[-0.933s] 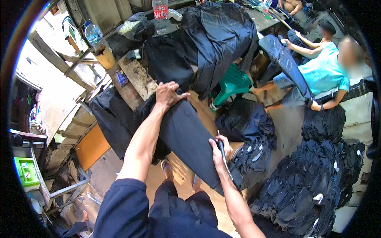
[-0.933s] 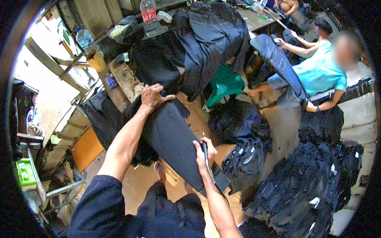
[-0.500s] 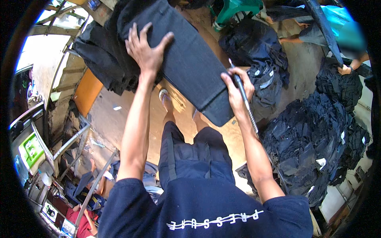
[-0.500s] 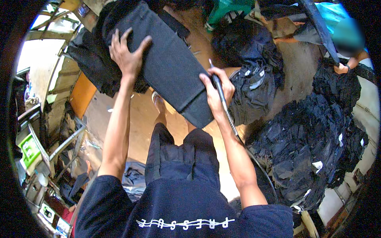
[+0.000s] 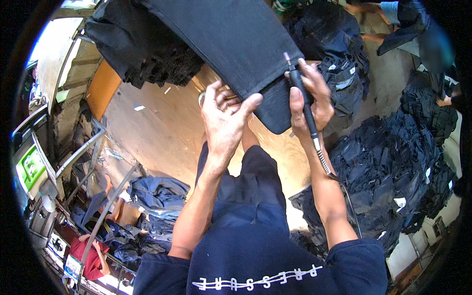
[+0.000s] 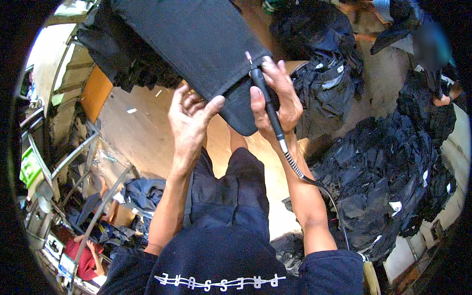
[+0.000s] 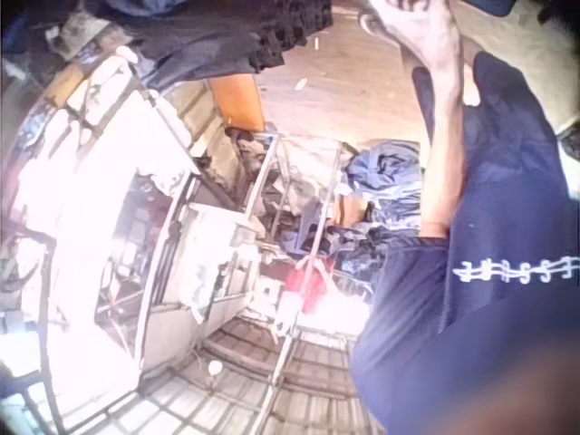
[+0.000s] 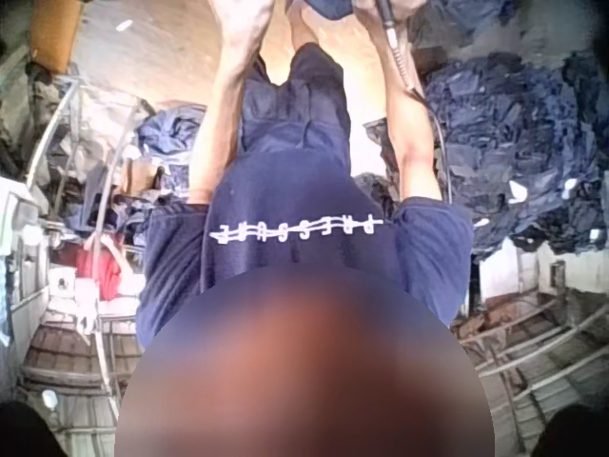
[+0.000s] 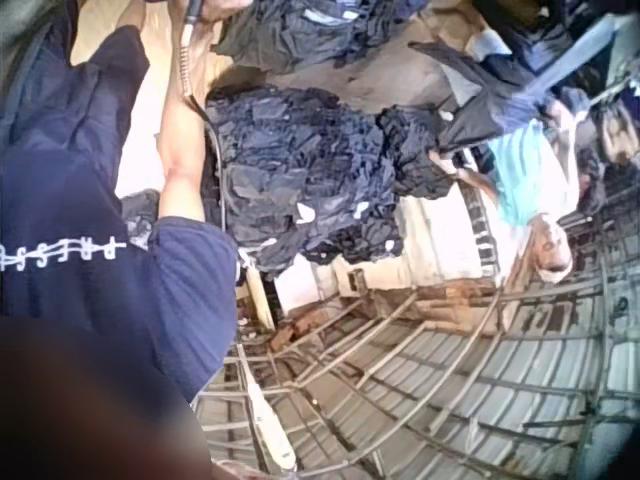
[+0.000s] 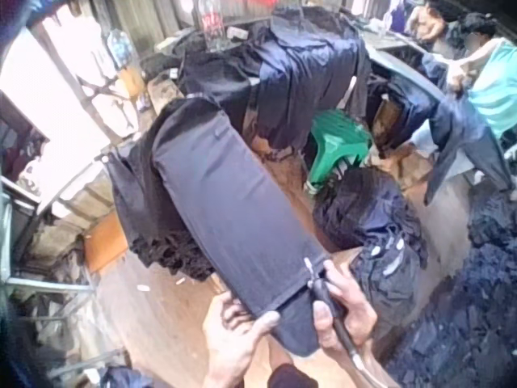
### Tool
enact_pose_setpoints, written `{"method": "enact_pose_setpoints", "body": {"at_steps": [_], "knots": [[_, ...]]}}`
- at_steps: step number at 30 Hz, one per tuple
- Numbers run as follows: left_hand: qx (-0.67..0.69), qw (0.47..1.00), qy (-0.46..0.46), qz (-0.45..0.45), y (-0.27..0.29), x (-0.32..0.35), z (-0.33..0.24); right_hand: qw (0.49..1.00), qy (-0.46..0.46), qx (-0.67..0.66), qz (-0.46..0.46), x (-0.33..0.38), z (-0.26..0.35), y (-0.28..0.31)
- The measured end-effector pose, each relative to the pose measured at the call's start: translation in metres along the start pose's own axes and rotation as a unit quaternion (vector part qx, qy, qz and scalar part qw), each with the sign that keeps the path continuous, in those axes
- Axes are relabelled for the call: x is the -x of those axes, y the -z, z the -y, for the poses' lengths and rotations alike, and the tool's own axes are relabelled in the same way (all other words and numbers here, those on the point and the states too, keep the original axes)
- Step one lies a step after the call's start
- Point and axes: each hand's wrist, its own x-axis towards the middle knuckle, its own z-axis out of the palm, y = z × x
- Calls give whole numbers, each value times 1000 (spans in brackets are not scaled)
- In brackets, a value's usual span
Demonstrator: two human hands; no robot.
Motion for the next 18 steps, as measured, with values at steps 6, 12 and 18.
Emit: {"method": "enact_pose_setpoints", "body": {"at_steps": [6,12,18], "knots": [[-45,997,-40,43,7,-9,20,996,84,-3,40,9,-10,4],[10,994,-73,83,13,-11,24,986,140,-38,86,21,-6,5],[21,990,-76,119,26,-21,36,985,135,-26,107,25,1,0]]}}
